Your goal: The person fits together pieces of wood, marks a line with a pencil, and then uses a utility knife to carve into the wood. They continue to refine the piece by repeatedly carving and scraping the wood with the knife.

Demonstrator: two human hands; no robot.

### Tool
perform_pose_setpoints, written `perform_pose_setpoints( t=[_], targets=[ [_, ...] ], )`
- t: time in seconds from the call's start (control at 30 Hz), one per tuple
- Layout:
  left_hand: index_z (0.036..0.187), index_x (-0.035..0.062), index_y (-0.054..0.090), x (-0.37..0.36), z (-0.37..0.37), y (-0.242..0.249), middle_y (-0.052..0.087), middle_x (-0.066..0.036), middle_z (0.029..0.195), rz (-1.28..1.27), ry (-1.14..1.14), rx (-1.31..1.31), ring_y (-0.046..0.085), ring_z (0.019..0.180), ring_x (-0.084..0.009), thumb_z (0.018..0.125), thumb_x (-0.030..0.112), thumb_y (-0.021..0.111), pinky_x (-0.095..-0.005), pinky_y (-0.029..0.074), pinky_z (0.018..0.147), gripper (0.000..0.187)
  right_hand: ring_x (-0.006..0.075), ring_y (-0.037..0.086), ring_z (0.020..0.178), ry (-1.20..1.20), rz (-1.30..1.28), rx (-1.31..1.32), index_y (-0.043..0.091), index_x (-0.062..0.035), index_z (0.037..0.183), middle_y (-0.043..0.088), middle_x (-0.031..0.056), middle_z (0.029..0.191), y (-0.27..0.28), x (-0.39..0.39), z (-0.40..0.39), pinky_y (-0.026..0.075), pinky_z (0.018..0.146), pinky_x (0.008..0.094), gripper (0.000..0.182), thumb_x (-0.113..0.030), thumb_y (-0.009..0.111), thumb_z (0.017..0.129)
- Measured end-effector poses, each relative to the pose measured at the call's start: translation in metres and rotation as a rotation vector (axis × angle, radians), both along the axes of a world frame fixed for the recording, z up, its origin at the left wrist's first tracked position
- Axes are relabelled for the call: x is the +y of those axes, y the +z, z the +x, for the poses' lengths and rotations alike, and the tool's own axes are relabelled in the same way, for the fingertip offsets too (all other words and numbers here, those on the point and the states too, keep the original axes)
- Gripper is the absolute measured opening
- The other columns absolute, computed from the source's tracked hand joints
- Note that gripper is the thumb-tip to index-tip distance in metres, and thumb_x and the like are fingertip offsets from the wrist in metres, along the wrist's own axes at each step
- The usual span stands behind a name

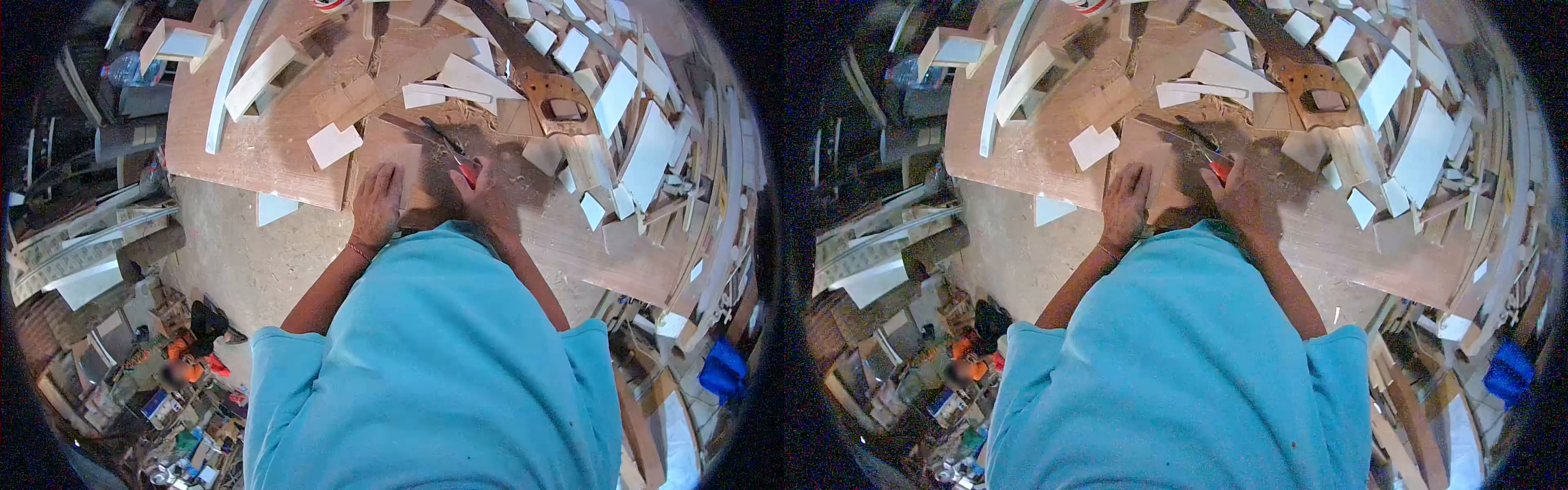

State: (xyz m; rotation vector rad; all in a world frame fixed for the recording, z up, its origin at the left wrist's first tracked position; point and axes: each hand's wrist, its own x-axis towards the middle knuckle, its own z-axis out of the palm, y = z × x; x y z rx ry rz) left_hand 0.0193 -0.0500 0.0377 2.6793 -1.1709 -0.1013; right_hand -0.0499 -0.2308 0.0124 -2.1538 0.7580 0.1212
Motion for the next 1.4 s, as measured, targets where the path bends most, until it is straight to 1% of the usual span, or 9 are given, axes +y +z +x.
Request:
perform_pose_setpoints(
  t=[0.27, 0.37, 0.43, 0.53, 0.63, 0.87, 1.03, 1.37, 1.4],
  targets=[
    [0.114, -0.0004, 0.044, 0.005, -0.005, -0.013, 0.042, -0.014, 0.117, -0.04, -0.033, -0.141, 0.038, 0.112, -0.0289, 0.071, 0.016, 0.052, -0.038, 0.03, 0.094, 0.047, 0.0342, 0.055, 0.081, 0.089, 0.001, 0.053, 0.052, 0.0004, 0.095, 0.057, 0.0212, 0.086, -0.007, -0.009, -0.008, 0.043, 0.07, 0.0406, 0.042, -0.038, 0.055, 0.077],
    [0.108, 0.0002, 0.048, -0.001, -0.011, -0.005, 0.047, -0.014, 0.108, -0.101, 0.012, -0.013, 0.045, 0.104, -0.0287, 0.069, 0.014, 0.052, -0.0375, 0.037, 0.087, 0.041, 0.0358, 0.055, 0.078, 0.229, -0.157, 0.101, 0.051, -0.0002, 0.095, 0.056, 0.0213, 0.087, 0.012, -0.002, -0.011, 0.043, 0.067, 0.0423, 0.039, -0.036, 0.05, 0.08],
    [0.094, 0.0012, 0.051, -0.003, -0.012, 0.003, 0.053, -0.014, 0.092, -0.074, 0.098, 0.223, 0.052, 0.088, -0.0297, 0.068, 0.011, 0.052, -0.0381, 0.044, 0.071, 0.027, 0.0377, 0.056, 0.074, 0.264, -0.102, 0.096, 0.048, -0.0012, 0.094, 0.056, 0.0223, 0.083, 0.012, 0.001, -0.014, 0.044, 0.062, 0.0436, 0.033, -0.033, 0.043, 0.084],
    [0.081, 0.0028, 0.05, -0.01, -0.011, 0.012, 0.054, -0.013, 0.079, 0.076, 0.098, 0.232, 0.055, 0.073, -0.0302, 0.067, 0.009, 0.052, -0.0399, 0.045, 0.058, 0.016, 0.0382, 0.056, 0.069, 0.441, -0.154, 0.009, 0.044, -0.0005, 0.091, 0.056, 0.0234, 0.076, 0.006, 0.005, -0.019, 0.045, 0.057, 0.0445, 0.03, -0.03, 0.04, 0.086],
    [0.088, 0.0061, 0.05, -0.015, -0.007, 0.01, 0.054, -0.013, 0.079, 0.147, 0.059, 0.237, 0.055, 0.07, -0.0314, 0.065, 0.007, 0.054, -0.0411, 0.044, 0.054, 0.024, 0.0368, 0.056, 0.064, 0.317, -0.038, 0.01, 0.044, 0.0002, 0.087, 0.055, 0.022, 0.067, 0.007, 0.014, -0.019, 0.044, 0.056, 0.0443, 0.028, -0.028, 0.041, 0.085],
    [0.089, 0.0072, 0.05, -0.014, 0.001, -0.01, 0.054, -0.011, 0.075, 0.148, -0.018, 0.155, 0.056, 0.067, -0.0304, 0.07, 0.009, 0.052, -0.04, 0.045, 0.052, 0.019, 0.0395, 0.057, 0.072, 0.369, -0.078, 0.18, 0.047, 0.0013, 0.088, 0.058, 0.0234, 0.075, -0.018, 0.022, -0.015, 0.044, 0.064, 0.0471, 0.032, -0.03, 0.038, 0.084],
    [0.088, 0.0066, 0.053, -0.013, 0.009, -0.004, 0.055, -0.01, 0.074, 0.162, -0.088, 0.153, 0.057, 0.065, -0.028, 0.073, 0.011, 0.05, -0.038, 0.045, 0.052, 0.016, 0.0377, 0.057, 0.07, 0.346, -0.046, 0.006, 0.048, -0.0013, 0.088, 0.058, 0.0222, 0.073, -0.009, 0.02, -0.018, 0.045, 0.063, 0.0474, 0.026, -0.026, 0.042, 0.082],
    [0.091, 0.0065, 0.054, -0.013, 0.015, -0.004, 0.056, -0.011, 0.076, 0.209, -0.135, 0.185, 0.057, 0.066, -0.0273, 0.071, 0.01, 0.052, -0.0364, 0.046, 0.053, 0.021, 0.0359, 0.057, 0.073, 0.357, -0.03, 0.062, 0.05, -0.0012, 0.091, 0.058, 0.022, 0.077, -0.024, 0.022, -0.017, 0.045, 0.065, 0.046, 0.025, -0.023, 0.042, 0.082],
    [0.083, 0.0052, 0.054, -0.014, 0.015, -0.002, 0.055, -0.012, 0.075, 0.182, -0.119, 0.2, 0.057, 0.066, -0.0278, 0.071, 0.009, 0.049, -0.037, 0.045, 0.054, 0.013, 0.036, 0.057, 0.074, 0.351, -0.018, -0.013, 0.049, -0.0012, 0.092, 0.058, 0.0221, 0.077, -0.027, 0.022, -0.018, 0.045, 0.066, 0.0461, 0.025, -0.023, 0.042, 0.082]
  ],
)
